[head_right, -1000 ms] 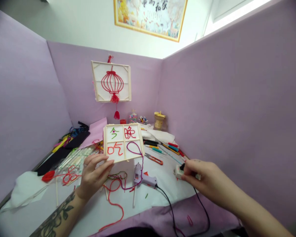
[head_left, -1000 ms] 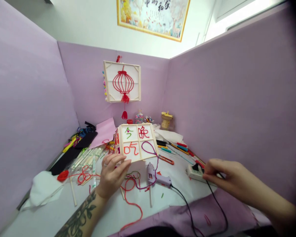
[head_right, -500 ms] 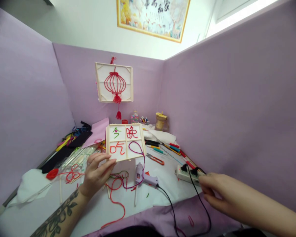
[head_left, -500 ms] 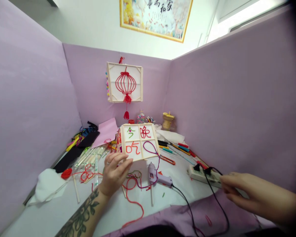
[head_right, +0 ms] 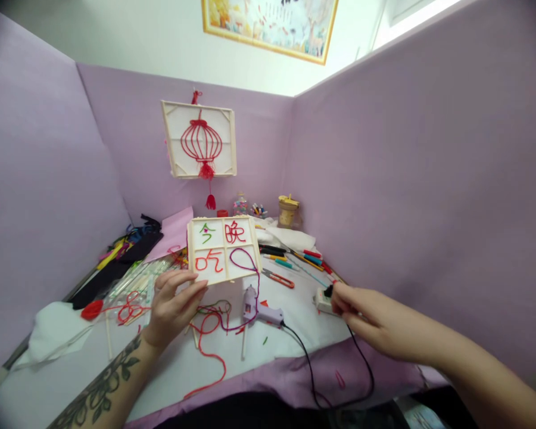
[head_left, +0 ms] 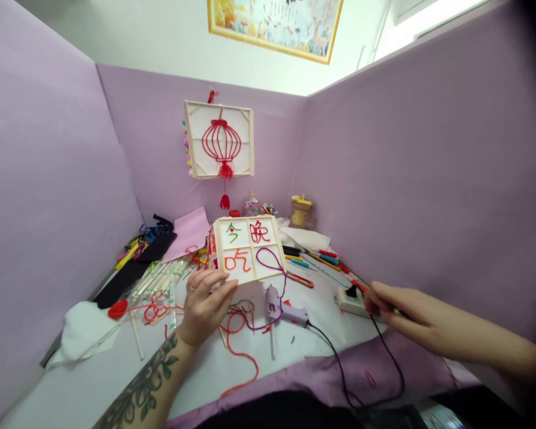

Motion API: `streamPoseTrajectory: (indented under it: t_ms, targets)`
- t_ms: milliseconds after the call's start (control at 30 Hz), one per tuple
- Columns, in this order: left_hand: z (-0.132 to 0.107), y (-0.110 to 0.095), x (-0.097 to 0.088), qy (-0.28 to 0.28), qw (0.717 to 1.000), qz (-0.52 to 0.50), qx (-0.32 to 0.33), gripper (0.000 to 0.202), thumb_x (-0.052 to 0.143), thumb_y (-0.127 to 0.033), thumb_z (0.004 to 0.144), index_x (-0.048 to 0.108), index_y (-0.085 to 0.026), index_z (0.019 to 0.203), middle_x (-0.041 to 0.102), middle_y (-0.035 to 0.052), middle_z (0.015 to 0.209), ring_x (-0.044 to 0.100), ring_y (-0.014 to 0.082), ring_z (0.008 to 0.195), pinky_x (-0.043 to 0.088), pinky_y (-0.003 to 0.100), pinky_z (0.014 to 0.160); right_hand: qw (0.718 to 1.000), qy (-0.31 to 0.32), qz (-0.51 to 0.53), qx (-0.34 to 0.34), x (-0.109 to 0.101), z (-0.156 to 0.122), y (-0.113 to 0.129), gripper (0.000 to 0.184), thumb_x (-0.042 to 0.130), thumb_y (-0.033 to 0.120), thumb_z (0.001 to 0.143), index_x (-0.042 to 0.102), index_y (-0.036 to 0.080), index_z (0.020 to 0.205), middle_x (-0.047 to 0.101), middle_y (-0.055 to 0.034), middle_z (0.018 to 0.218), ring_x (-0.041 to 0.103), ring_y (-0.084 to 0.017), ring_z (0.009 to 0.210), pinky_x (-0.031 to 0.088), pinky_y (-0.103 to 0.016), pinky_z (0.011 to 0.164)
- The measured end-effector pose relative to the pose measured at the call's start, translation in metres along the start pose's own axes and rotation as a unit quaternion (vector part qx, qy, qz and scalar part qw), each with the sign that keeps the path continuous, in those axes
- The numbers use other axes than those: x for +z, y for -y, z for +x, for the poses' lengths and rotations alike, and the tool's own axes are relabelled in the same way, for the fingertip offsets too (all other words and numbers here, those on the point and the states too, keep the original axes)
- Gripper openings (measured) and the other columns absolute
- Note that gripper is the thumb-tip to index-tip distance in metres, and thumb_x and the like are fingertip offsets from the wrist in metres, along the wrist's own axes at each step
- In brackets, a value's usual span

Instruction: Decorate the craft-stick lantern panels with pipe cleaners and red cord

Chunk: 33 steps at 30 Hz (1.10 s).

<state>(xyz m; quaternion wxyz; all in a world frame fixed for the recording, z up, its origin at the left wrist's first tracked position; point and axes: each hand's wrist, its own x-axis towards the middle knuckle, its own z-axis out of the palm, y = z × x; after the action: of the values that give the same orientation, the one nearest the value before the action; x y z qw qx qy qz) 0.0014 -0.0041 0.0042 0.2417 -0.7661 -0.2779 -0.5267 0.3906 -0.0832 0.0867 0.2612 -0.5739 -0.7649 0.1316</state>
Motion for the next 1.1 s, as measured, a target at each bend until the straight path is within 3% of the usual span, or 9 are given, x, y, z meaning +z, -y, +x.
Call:
streamPoseTrajectory:
  t_ms: [100, 300, 400, 467, 600, 700, 867, 967, 1100]
  targets:
    - [-0.001, 0.001, 0.001, 0.001, 1.000, -0.005, 0.001, 0.033, 0.072, -0.010, 0.077, 0.066, -0.025, 0.106, 0.065, 0.0056, 0.100, 0.060, 0.0210, 0.098, 0.047, 0.042, 0.090, 0.988, 0.152, -0.007, -0.027, 0.012, 0.030, 0.002, 0.008, 0.046, 0.027, 0.082, 0.047, 0.023, 0.075, 0.061, -0.0013, 0.075, 0.053, -0.015, 0.065, 0.045, -0.026, 0.062]
    - [-0.002, 0.002, 0.001, 0.004, 1.000, -0.001, -0.005, 0.033, 0.071, -0.011, 0.078, 0.066, -0.027, 0.106, 0.066, 0.0045, 0.100, 0.060, 0.0202, 0.098, 0.047, 0.041, 0.091, 0.951, 0.227, -0.206, -0.026, 0.062, 0.121, -0.007, 0.012, 0.049, 0.029, 0.085, 0.055, 0.020, 0.082, 0.064, -0.0059, 0.083, 0.057, -0.018, 0.072, 0.037, -0.027, 0.061]
    - [-0.001, 0.002, 0.001, 0.004, 1.000, 0.002, -0.005, 0.035, 0.072, -0.010, 0.077, 0.065, -0.027, 0.106, 0.065, 0.0049, 0.100, 0.059, 0.0205, 0.098, 0.047, 0.042, 0.090, 0.936, 0.260, -0.236, -0.004, 0.093, 0.156, -0.015, 0.032, 0.052, 0.042, 0.085, 0.057, 0.017, 0.066, 0.063, -0.0094, 0.072, 0.060, -0.023, 0.071, 0.036, -0.029, 0.060]
    - [-0.001, 0.001, 0.000, 0.004, 1.000, -0.001, -0.008, 0.035, 0.072, -0.009, 0.076, 0.065, -0.026, 0.106, 0.065, 0.0052, 0.101, 0.059, 0.0205, 0.098, 0.047, 0.042, 0.090, 0.931, 0.276, -0.237, 0.005, 0.111, 0.167, -0.020, 0.027, 0.063, 0.044, 0.077, 0.061, 0.017, 0.076, 0.065, -0.0094, 0.077, 0.061, -0.025, 0.073, 0.037, -0.029, 0.059]
    - [-0.002, 0.001, -0.001, 0.007, 1.000, -0.002, -0.014, 0.033, 0.070, -0.010, 0.078, 0.066, -0.027, 0.106, 0.066, 0.0044, 0.100, 0.060, 0.0197, 0.098, 0.047, 0.041, 0.091, 0.930, 0.292, -0.221, 0.028, 0.134, 0.167, -0.029, 0.043, 0.074, 0.028, 0.064, 0.059, 0.017, 0.103, 0.068, -0.0096, 0.091, 0.063, -0.024, 0.077, 0.041, -0.027, 0.058]
    - [-0.003, 0.001, 0.000, 0.006, 1.000, 0.001, -0.013, 0.032, 0.070, -0.011, 0.079, 0.065, -0.027, 0.106, 0.066, 0.0042, 0.100, 0.060, 0.0195, 0.098, 0.046, 0.041, 0.092, 0.933, 0.293, -0.201, 0.059, 0.136, 0.163, -0.033, 0.032, 0.072, 0.021, 0.063, 0.060, 0.018, 0.093, 0.068, -0.0082, 0.084, 0.063, -0.022, 0.071, 0.042, -0.026, 0.056]
    - [-0.003, 0.001, 0.000, 0.007, 1.000, 0.004, -0.006, 0.032, 0.070, -0.010, 0.078, 0.064, -0.026, 0.106, 0.066, 0.0046, 0.100, 0.060, 0.0199, 0.098, 0.047, 0.041, 0.091, 0.956, 0.220, -0.157, 0.112, 0.110, 0.156, -0.034, 0.002, 0.058, 0.018, 0.076, 0.056, 0.017, 0.076, 0.064, -0.0072, 0.074, 0.060, -0.018, 0.063, 0.042, -0.026, 0.055]
    - [-0.003, 0.000, 0.001, 0.010, 1.000, 0.005, -0.005, 0.032, 0.070, -0.011, 0.079, 0.064, -0.026, 0.106, 0.065, 0.0045, 0.100, 0.059, 0.0199, 0.098, 0.047, 0.042, 0.090, 0.976, 0.145, -0.113, 0.121, 0.091, 0.146, -0.025, 0.011, 0.043, 0.023, 0.088, 0.051, 0.018, 0.084, 0.064, -0.0078, 0.083, 0.059, -0.015, 0.066, 0.043, -0.024, 0.055]
    - [-0.001, -0.001, 0.000, 0.009, 1.000, 0.003, -0.005, 0.032, 0.070, -0.010, 0.079, 0.064, -0.026, 0.106, 0.065, 0.0040, 0.100, 0.060, 0.0194, 0.097, 0.046, 0.041, 0.090, 0.991, 0.079, 0.101, 0.028, 0.087, 0.118, -0.004, 0.011, 0.045, 0.029, 0.088, 0.049, 0.020, 0.090, 0.058, 0.0002, 0.075, 0.051, -0.011, 0.058, 0.041, -0.023, 0.055]
